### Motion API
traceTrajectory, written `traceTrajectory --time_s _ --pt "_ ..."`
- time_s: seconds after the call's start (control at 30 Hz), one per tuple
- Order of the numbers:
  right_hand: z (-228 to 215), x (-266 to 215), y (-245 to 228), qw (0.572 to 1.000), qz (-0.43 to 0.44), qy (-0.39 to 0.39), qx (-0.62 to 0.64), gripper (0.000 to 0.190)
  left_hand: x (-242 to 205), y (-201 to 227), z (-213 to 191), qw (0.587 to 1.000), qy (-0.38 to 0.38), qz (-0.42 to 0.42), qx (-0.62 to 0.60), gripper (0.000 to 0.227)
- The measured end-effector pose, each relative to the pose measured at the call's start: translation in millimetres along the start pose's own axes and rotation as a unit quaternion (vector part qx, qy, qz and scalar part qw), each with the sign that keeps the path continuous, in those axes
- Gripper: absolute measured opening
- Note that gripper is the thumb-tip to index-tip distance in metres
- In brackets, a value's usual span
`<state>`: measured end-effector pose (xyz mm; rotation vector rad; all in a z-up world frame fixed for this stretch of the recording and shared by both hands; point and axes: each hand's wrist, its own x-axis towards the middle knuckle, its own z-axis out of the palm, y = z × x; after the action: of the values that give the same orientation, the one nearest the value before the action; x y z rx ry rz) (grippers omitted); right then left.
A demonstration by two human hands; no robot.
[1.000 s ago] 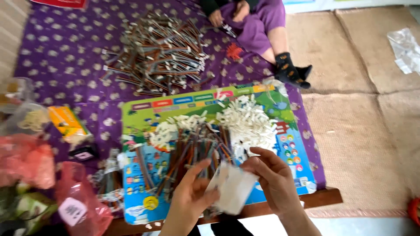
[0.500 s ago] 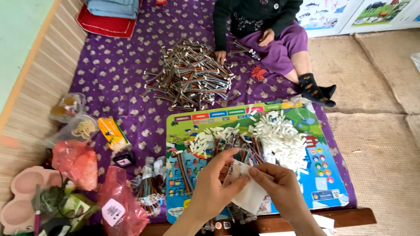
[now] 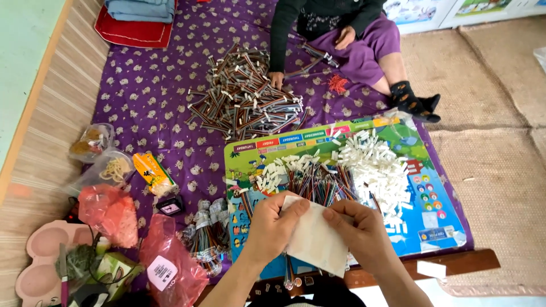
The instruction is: Bundling small groups of multi-colored wires using white adhesive labels
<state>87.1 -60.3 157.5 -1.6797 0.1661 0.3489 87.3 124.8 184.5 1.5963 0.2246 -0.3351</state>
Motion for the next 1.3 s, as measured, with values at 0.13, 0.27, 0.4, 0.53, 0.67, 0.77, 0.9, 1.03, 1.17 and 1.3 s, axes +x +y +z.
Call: traceTrajectory --time_s 0.13,0.27,0.4,0.53,0.67,0.77,0.9,1.03,1.17,1.3 --pt "6 0 4 0.999 0.025 0.015 0.028 0.024 0 -11 8 0.995 0.051 -0.029 -0.075 0.022" --pt "14 -3 8 0.999 0.050 0.018 0.009 0.025 -3 -29 7 0.990 0.089 -0.042 -0.100 0.023" --pt "8 1 9 0.998 0.048 -0.034 -0.024 0.025 -12 -27 0 0.996 0.079 -0.018 -0.047 0.027" --pt "5 2 -3 0.991 0.036 -0.117 -0.055 0.024 -15 -20 -3 0.998 0.012 -0.052 -0.045 0.027" --pt "8 0 0 0.989 -0.012 -0.120 -0.085 0.028 -15 -30 0 0.998 0.045 -0.011 -0.034 0.021" --pt "1 4 19 0.992 0.014 -0.094 -0.081 0.029 -5 -60 -14 0.995 0.067 -0.030 -0.072 0.022" --pt "-63 24 38 0.993 0.040 0.107 0.007 0.017 4 -66 -62 0.948 0.223 0.002 0.225 0.021" --pt "-86 26 13 0.986 0.024 0.162 0.017 0.018 61 -134 -73 0.943 0.306 -0.099 0.080 0.045" --pt "-31 14 0 0.983 0.150 0.097 0.034 0.031 70 -159 -53 0.960 0.205 -0.087 0.170 0.049" --pt "5 7 13 0.984 0.171 0.008 -0.039 0.026 37 -109 -33 0.967 0.108 -0.021 0.229 0.071"
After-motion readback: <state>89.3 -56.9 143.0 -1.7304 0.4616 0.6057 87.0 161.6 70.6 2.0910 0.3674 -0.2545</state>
